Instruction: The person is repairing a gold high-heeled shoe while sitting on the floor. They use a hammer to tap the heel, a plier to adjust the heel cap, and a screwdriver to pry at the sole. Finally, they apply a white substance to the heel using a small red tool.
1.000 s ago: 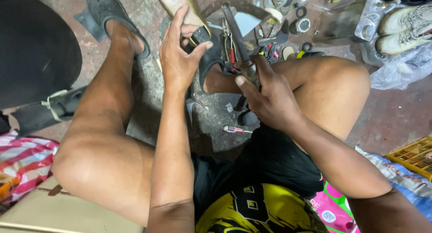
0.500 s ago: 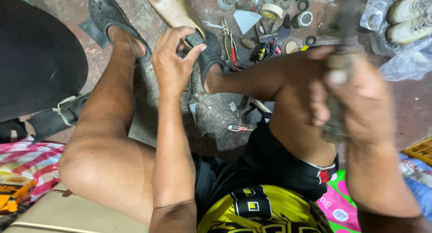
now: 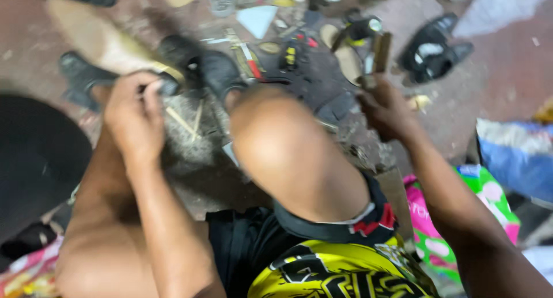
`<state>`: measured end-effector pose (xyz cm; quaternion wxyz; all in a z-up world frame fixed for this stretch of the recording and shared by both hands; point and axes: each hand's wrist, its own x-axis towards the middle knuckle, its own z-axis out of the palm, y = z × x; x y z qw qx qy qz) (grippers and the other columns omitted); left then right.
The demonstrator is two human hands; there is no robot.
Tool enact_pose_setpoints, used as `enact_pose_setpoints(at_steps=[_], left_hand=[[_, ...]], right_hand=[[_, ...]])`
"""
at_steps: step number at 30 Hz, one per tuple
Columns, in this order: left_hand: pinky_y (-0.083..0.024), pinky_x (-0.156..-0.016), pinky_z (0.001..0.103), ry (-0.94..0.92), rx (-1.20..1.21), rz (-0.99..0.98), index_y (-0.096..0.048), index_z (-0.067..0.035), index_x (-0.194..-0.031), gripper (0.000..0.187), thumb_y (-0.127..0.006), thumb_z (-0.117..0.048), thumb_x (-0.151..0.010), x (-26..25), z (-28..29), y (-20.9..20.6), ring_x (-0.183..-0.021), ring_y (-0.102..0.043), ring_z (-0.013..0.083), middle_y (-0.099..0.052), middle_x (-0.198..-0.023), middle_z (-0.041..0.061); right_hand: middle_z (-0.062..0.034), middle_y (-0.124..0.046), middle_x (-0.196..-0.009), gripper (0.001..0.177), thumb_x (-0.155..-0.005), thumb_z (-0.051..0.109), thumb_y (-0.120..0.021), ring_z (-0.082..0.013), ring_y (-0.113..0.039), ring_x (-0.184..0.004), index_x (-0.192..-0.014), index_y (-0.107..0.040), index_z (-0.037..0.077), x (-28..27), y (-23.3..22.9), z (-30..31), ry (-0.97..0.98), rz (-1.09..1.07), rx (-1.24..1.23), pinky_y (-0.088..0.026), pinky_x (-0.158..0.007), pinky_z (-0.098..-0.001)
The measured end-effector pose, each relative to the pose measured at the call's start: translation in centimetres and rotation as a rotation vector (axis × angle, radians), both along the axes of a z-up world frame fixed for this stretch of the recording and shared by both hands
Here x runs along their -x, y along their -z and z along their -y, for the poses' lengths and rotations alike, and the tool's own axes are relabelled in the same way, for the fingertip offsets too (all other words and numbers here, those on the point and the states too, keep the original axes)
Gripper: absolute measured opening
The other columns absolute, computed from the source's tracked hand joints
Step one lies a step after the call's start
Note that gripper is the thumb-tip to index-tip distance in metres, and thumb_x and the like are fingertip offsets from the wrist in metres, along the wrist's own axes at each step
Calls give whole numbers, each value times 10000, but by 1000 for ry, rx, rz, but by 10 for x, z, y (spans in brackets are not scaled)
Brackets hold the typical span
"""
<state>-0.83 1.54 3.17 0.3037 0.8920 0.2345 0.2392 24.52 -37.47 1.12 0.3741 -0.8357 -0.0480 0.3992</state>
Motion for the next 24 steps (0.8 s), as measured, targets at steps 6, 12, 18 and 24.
enact_pose_setpoints(at_steps=[6, 12, 18, 24], left_hand=[[-529, -889, 336, -73, 68, -45, -639, 42, -1087, 24, -642, 38, -1111, 2, -2, 18, -939, -678, 281, -675, -1026, 173], [-521, -1062, 342, -124, 331, 120, -531, -9, -1393, 350, -759, 17, -1128, 11, 10, 37, -1159, -586, 210, -601, -1390, 140], [-348, -1306, 476, -259, 368, 73, -122, -58, -1645, 1093, -900, 67, -887, 21, 34, 91, -1611, -306, 325, -261, -1669, 180], [-423, -1170, 418, -229, 798, 330, -166, -122, -1677, 922, -811, 15, -1033, 7, 35, 108, -1313, -495, 242, -425, -1514, 131]], right_hand=[[-217, -707, -917, 384, -980, 396, -684, -446, -672, -850, -1179, -557, 92, 0, 108, 65, -527, 374, 338, -514, -724, -544], [-217, -696, -1070, 422, -881, 367, -694, -455, -666, -964, -1184, -547, 112, 7, 184, 108, -557, 369, 487, -520, -829, -550], [-208, -664, -1176, 480, -873, 352, -705, -462, -652, -1015, -1228, -523, 86, 21, 236, 129, -473, 352, 504, -513, -856, -554], [-215, -541, -1336, 613, -873, 412, -710, -415, -579, -1182, -1344, -494, 84, 13, 239, 92, -558, 347, 528, -498, -941, -505]])
